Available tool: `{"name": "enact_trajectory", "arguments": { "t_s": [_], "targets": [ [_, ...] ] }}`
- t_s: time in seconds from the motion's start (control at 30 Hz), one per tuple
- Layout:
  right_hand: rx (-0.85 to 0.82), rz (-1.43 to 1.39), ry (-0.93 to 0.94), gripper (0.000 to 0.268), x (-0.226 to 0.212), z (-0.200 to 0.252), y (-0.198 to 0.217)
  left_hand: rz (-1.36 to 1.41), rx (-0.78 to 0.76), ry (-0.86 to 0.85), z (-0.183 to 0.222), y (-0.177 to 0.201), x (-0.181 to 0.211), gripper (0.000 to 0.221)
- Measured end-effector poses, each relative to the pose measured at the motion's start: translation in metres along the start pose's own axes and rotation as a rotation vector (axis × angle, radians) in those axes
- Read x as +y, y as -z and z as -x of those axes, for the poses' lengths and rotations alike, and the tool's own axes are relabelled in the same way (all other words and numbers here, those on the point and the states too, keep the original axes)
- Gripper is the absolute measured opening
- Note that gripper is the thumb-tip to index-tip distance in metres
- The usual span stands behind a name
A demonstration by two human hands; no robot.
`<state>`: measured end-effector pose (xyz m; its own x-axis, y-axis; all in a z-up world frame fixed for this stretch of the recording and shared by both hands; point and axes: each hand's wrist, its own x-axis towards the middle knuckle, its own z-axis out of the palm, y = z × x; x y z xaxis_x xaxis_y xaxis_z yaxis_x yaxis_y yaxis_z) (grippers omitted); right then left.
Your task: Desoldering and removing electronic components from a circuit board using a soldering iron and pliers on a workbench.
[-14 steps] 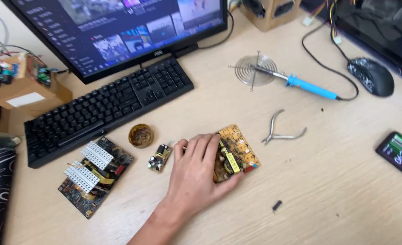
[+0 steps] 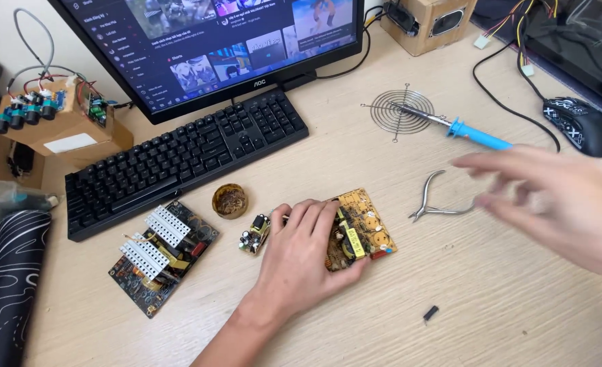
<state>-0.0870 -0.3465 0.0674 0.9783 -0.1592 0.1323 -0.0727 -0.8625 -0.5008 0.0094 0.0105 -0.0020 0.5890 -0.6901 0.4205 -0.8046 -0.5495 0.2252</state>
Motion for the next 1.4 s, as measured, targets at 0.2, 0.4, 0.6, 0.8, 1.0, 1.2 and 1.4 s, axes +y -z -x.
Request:
{"name": "enact_trajectory", "arguments": {
  "t_s": [0.2, 0.4, 0.6, 0.8, 1.0, 1.2, 1.4],
  "targets": [
    [-0.519, 0.325, 0.052, 0.109, 0.062, -0.064, -0.044, 0.064, 0.028, -0.001, -0.004, 0.006, -0.013, 0.085],
    [-0.371, 0.195, 0.285, 0.07, 0.077, -0.069, -0.054, 0.156, -0.115, 0.072, -0.011, 0.022, -0.02, 0.092],
    [-0.272, 0.236, 0.296, 0.069, 0.075, -0.051, -0.063, 0.112, -0.044, -0.026, -0.008, 0.022, -0.02, 0.098],
    [-0.232, 0.202, 0.557, 0.054, 0.044, -0.038, -0.063, -0.004, 0.03, -0.106, -0.005, 0.018, -0.017, 0.092],
    [-0.06, 0.211, 0.611, 0.039, 0.0, -0.027, -0.067, -0.081, 0.121, -0.142, -0.004, 0.015, -0.009, 0.075],
    [0.082, 0.281, 0.593, 0.042, -0.013, -0.019, -0.077, -0.111, 0.159, -0.155, -0.003, 0.013, -0.005, 0.07],
    [0.133, 0.318, 0.65, 0.045, -0.023, -0.015, -0.083, -0.121, 0.166, -0.138, 0.0, 0.008, -0.006, 0.072]
  ]
}}
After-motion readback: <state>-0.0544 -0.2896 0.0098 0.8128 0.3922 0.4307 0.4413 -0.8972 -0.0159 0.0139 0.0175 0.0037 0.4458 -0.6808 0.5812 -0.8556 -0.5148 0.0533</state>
